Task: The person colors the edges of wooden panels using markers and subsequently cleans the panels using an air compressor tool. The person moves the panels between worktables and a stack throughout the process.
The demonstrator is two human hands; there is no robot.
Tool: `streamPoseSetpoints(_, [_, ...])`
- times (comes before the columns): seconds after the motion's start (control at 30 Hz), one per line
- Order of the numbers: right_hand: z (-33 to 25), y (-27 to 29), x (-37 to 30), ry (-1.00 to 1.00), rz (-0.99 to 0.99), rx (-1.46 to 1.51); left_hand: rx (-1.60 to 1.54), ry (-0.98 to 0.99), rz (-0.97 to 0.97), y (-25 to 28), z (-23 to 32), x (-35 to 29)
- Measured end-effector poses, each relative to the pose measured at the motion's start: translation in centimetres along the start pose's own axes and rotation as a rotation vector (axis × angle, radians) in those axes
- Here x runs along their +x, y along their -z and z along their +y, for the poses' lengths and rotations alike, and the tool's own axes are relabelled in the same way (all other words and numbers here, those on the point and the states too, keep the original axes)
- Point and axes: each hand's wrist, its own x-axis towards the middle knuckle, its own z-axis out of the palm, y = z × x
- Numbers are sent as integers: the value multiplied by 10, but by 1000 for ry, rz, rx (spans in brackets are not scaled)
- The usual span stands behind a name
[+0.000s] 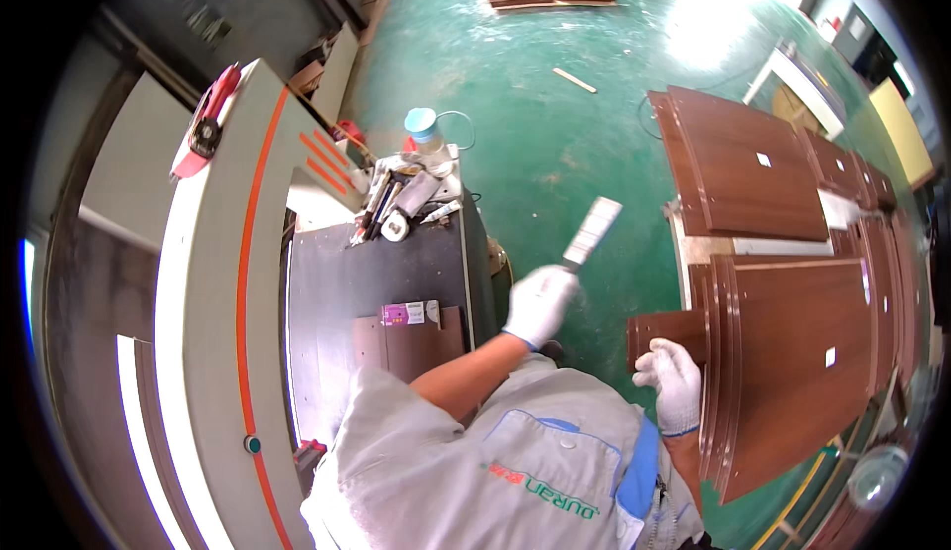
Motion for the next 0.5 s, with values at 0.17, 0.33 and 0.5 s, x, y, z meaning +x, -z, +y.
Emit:
streamPoseSetpoints(0.17, [-9, 8, 37, -34, -16, -169, 285, -15, 731, 169, -96, 63])
streamPoseSetpoints(0.33, [-8, -6, 60, -86, 13, -121, 803, 221, 832, 300, -117, 117])
streamPoseSetpoints(0.5, [-7, -36, 66, -127, 16, -152, 970, 304, 927, 343, -119, 136])
